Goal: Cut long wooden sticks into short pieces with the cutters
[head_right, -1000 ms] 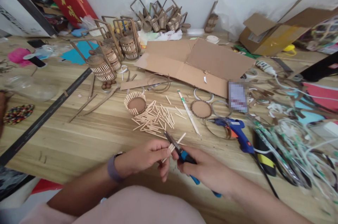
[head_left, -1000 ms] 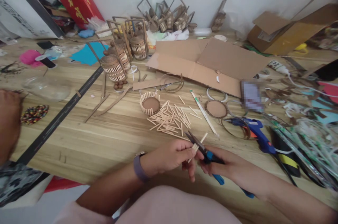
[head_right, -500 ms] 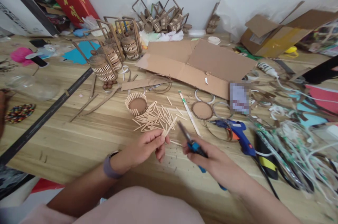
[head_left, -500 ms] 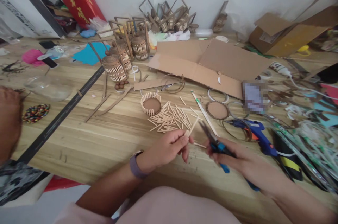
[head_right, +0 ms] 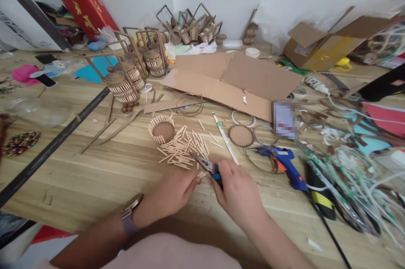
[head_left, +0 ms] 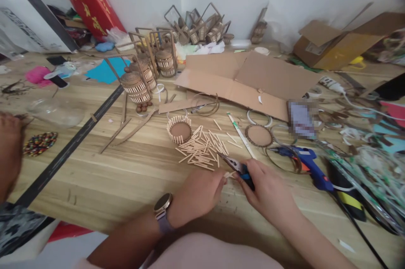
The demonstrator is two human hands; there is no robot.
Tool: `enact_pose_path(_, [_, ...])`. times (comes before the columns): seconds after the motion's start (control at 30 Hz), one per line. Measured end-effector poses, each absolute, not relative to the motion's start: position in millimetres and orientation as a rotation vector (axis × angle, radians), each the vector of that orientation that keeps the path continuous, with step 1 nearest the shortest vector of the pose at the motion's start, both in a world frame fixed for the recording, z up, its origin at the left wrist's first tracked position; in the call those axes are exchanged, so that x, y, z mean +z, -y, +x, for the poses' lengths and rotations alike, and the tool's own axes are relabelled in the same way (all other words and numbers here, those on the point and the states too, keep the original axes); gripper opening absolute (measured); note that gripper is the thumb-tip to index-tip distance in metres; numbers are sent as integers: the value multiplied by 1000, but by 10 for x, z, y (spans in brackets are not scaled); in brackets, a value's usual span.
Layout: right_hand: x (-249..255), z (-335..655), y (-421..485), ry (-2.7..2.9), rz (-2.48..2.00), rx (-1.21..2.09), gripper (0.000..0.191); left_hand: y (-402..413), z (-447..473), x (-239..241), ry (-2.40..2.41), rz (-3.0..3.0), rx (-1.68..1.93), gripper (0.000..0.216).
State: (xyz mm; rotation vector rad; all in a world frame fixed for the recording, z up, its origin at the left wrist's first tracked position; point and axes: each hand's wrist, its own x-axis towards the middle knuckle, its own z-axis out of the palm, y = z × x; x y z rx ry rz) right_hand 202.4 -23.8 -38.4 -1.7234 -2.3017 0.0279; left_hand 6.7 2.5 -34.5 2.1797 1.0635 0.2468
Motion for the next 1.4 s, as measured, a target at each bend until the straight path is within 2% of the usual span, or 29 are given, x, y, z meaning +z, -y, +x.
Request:
enact_pose_path(0.2, [-449, 1887, 240, 2151, -1764, -13, 16, 30, 110, -363, -1194, 2124, 269, 31])
enact_pose_path(0.27, [-403, 1885, 198, 2051, -1798, 150, 18, 4, 107, -323, -1181, 2024, 307, 29])
enact_pose_path(0.4, [-189, 2003, 116, 1770, -1806, 695, 26, -101, 67, -244, -932, 1632, 401, 32])
enact_pose_path(0.47, [-74, 2065, 112, 1717, -1770, 793, 27, -142, 63, -255, -884, 1438, 485, 33])
enact_pose_path(0.7, [-26, 1963, 182, 2181, -1600, 891, 7, -134, 142, -417, -751, 1281, 424, 37])
enact_pose_path(0.93, [-53, 1952, 163, 2350, -1536, 919, 37, -95, 98, -351, -848, 1456, 261, 25])
enact_pose_path(1.07, [-104, 1924, 135, 2254, -1555, 897, 45, -119, 118, -387, -799, 1372, 357, 24])
enact_pose_path(1.27, [-349, 1891, 165, 1757, -1593, 835, 57, -150, 177, -483, -880, 966, 609, 44])
enact_pose_path(1.4, [-441, 1828, 220, 1666, -1520, 890, 71, -138, 203, -483, -798, 756, 620, 50])
